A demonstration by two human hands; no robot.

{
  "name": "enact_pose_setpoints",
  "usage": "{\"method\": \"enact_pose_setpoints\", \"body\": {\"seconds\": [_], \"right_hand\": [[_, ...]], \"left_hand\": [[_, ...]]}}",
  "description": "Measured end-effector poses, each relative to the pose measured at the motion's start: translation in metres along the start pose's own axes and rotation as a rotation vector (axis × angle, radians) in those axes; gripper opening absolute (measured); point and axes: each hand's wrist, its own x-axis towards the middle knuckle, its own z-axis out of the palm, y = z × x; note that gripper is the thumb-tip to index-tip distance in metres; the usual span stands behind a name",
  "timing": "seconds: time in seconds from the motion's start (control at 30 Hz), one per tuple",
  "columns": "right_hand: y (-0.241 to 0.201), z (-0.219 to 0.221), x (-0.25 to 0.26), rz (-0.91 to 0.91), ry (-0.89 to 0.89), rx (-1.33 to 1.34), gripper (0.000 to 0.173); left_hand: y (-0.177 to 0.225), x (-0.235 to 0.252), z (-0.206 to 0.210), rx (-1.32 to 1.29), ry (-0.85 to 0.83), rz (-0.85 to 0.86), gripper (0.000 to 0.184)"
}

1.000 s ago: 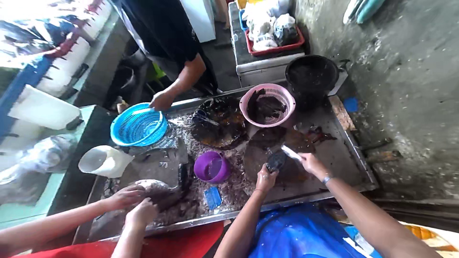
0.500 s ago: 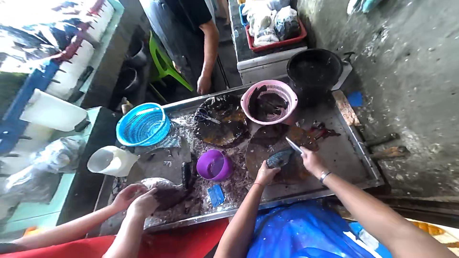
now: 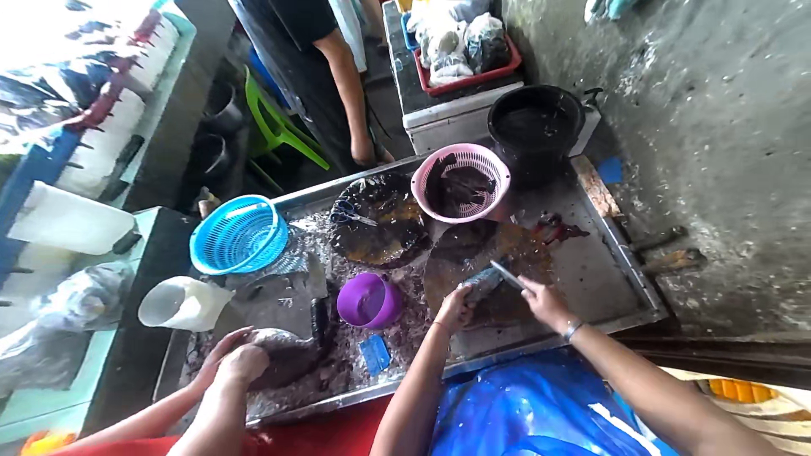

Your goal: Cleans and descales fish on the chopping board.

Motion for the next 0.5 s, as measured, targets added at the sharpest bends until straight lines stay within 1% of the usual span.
{"method": "enact_pose_setpoints", "body": {"seconds": [0.07, 0.1, 0.17, 0.23, 0.3, 0.33, 0.37, 0.4, 0.43, 0.47, 0.5], "right_hand": [[-0.007, 0.014, -0.010, -0.047, -0.038, 0.096, 0.043], [-0.007, 0.011, -0.011, -0.057, -0.057, 0.133, 0.041], [-0.001, -0.008, 0.000, -0.033, -0.053, 0.057, 0.042], [-0.005, -0.001, -0.003, -0.007, -0.009, 0.002, 0.045], [-0.014, 0.003, -0.015, -0.027, -0.068, 0.064, 0.042], [-0.013, -0.002, -0.016, -0.016, -0.095, 0.090, 0.040], [-0.011, -0.012, -0.011, 0.008, -0.092, 0.063, 0.040], [-0.012, -0.018, -0.004, 0.039, -0.059, -0.003, 0.042], [-0.016, -0.015, -0.003, 0.043, -0.023, -0.036, 0.043], [-0.024, -0.010, -0.005, 0.021, -0.032, -0.038, 0.044], [-0.033, -0.007, -0.009, 0.000, -0.086, -0.021, 0.042]], "left_hand": [[0.000, 0.001, -0.002, -0.005, 0.014, 0.002, 0.032], [-0.001, 0.000, -0.006, 0.015, 0.009, -0.003, 0.032], [0.001, -0.003, -0.005, 0.064, -0.006, -0.006, 0.033], [0.000, -0.002, -0.001, 0.035, -0.009, -0.009, 0.038], [-0.002, 0.001, 0.000, 0.023, -0.005, 0.008, 0.039], [-0.006, -0.001, -0.001, 0.070, -0.010, 0.047, 0.035], [-0.009, -0.002, -0.001, 0.169, -0.022, 0.123, 0.031], [-0.011, -0.004, 0.000, 0.308, -0.023, 0.208, 0.036], [-0.014, -0.005, 0.004, 0.459, -0.007, 0.281, 0.048], [-0.017, -0.005, 0.009, 0.609, 0.028, 0.348, 0.056], [-0.020, -0.005, 0.013, 0.730, 0.074, 0.405, 0.058]]}}
